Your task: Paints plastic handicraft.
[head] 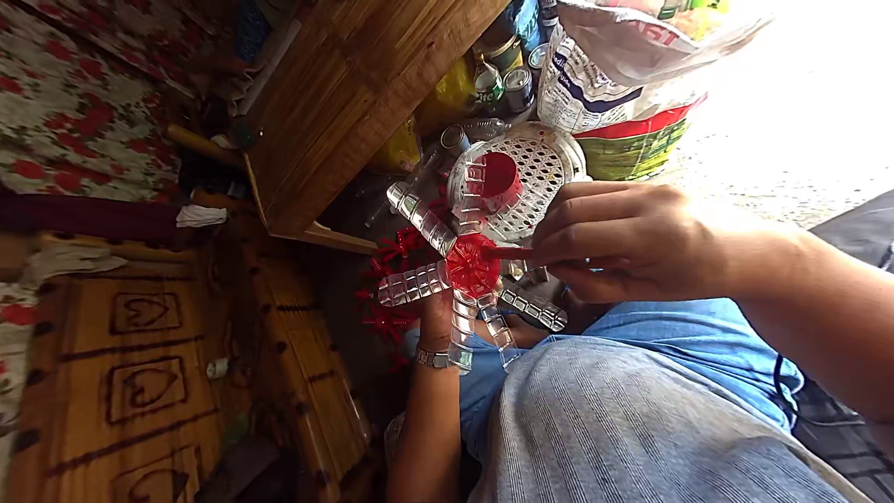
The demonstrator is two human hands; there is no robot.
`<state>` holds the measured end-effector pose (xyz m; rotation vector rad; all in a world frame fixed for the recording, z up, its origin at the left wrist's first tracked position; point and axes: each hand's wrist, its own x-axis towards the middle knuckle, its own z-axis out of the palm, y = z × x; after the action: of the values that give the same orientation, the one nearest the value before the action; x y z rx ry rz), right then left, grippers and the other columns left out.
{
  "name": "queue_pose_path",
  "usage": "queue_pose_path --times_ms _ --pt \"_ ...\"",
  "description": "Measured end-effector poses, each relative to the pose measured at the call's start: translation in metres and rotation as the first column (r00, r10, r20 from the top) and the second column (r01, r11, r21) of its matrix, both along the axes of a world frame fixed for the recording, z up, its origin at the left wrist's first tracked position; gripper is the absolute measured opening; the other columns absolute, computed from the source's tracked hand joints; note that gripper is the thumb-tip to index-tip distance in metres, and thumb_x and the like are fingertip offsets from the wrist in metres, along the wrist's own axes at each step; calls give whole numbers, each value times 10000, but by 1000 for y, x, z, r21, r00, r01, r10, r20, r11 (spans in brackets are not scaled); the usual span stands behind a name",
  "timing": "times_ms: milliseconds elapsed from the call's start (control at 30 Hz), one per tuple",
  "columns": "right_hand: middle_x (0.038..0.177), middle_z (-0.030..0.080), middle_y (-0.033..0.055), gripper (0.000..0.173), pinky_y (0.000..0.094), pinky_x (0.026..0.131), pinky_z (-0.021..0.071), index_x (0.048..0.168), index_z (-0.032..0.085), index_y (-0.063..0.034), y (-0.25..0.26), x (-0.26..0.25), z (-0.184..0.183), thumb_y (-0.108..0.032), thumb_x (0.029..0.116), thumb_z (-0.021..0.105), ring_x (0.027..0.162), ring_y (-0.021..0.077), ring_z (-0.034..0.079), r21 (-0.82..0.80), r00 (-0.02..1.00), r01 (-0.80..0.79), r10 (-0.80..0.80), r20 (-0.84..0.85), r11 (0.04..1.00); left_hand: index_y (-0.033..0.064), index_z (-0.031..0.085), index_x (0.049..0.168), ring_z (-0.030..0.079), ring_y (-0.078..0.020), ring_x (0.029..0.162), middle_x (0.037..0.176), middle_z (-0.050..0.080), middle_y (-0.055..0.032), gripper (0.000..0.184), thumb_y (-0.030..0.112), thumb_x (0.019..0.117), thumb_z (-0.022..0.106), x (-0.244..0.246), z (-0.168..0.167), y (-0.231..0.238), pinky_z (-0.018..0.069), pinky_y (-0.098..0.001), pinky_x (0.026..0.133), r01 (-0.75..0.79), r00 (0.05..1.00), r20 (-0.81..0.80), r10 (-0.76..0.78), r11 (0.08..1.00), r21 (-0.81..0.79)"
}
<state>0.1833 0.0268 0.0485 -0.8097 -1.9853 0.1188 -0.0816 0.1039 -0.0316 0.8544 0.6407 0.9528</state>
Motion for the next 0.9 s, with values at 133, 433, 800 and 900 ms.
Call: queue_pose_path --times_ms 133,433,800,900 --pt "950 710 20 152 263 795 539 948 757 -94 1 -6 -5 -127 954 610 942 143 647 -9 994 0 1 107 1000 155 698 992 708 -131 939 950 738 -24 211 337 976 591 7 5 -5 588 -347 850 -18 1000 5 18 998 -66" --pt "973 702 37 203 259 816 548 1073 761 -63 -4 -6 -7 -108 941 613 948 140 645 -18 998 39 -38 49 999 184 745 996 730 -168 932 968 760 -41 260 396 848 759 5 7 -8 606 -376 828 19 991 130 -7 996 -91" --pt "1097 725 60 203 268 915 557 1061 772 -46 -19 -5 -8 -71 954 601 1072 134 656 -32 986 2 -7 -168 999 108 745 961 732 -214 922 944 751 -97 291 367 826 749 3 10 0 605 -403 823 103 937 344 -58 988 -115" --pt "1161 699 76 208 281 933 531 1098 792 -118 -23 -5 -12 -125 976 623 1117 154 625 -49 984 31 -39 -173 998 136 729 1003 730 -203 941 972 747 -79 358 468 871 720 6 13 0 608 -393 820 82 949 315 -28 984 -157"
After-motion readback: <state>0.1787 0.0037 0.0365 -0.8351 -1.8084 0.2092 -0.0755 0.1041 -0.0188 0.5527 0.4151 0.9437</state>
